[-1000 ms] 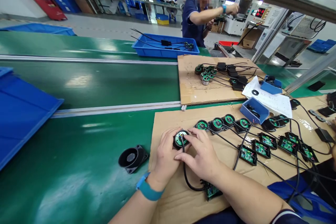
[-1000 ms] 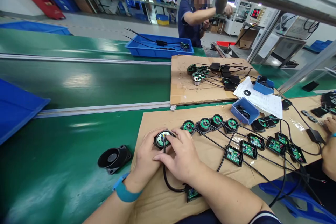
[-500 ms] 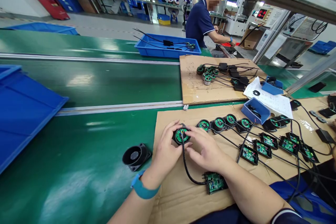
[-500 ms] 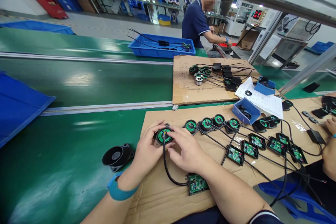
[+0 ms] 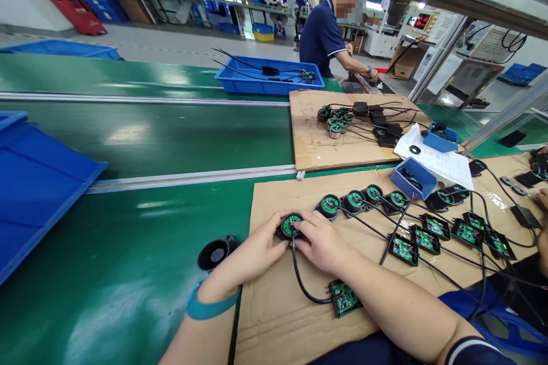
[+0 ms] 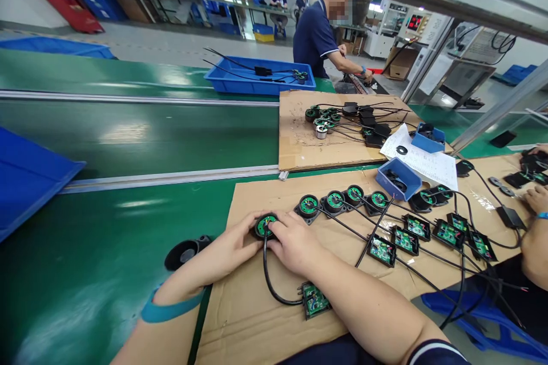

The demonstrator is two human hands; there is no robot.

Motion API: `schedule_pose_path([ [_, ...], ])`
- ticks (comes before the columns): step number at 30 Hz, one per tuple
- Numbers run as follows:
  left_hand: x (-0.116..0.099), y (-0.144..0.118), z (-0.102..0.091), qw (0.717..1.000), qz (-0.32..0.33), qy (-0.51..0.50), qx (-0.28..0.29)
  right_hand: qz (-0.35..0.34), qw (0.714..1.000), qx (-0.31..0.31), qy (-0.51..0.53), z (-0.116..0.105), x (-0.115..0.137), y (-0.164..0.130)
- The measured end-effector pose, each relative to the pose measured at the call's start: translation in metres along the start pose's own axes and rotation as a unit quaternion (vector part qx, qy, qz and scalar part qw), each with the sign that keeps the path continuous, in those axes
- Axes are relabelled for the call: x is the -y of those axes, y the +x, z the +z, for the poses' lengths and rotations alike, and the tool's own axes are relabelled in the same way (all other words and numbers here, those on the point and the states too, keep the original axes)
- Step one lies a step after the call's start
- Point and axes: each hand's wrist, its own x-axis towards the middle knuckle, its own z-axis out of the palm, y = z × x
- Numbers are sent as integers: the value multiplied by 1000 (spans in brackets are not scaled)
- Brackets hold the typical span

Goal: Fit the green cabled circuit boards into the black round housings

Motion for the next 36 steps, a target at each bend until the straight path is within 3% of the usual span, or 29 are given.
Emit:
schedule_pose_path([
  [4,4,2,-7,990,-58,-125,-32,-14,999,-8,-51,4,-2,2],
  [11,5,10,17,989,-49,-104,-97,-41,995,-15,-84,7,-7,3],
  [16,3,11,16,976,-88,-172,-99,-46,998,-8,-50,9,-5,8],
  [19,-4,11,8,956,-108,-236,-134,-71,995,-73,-12,5,-3,7],
  [22,-10,11,4,905,-101,-334,-245,-73,988,-133,11,1,-2,4],
  [24,-10,12,4,866,-100,-372,-318,-54,993,-104,-1,1,-3,3],
  [26,-7,14,5,847,-116,-385,-348,-39,998,-47,-21,3,-6,3],
  [29,-2,15,7,843,-132,-390,-346,-37,998,-9,-51,8,-11,3],
  [36,4,16,11,850,-141,-366,-350,15,1000,-6,-26,10,-9,2],
])
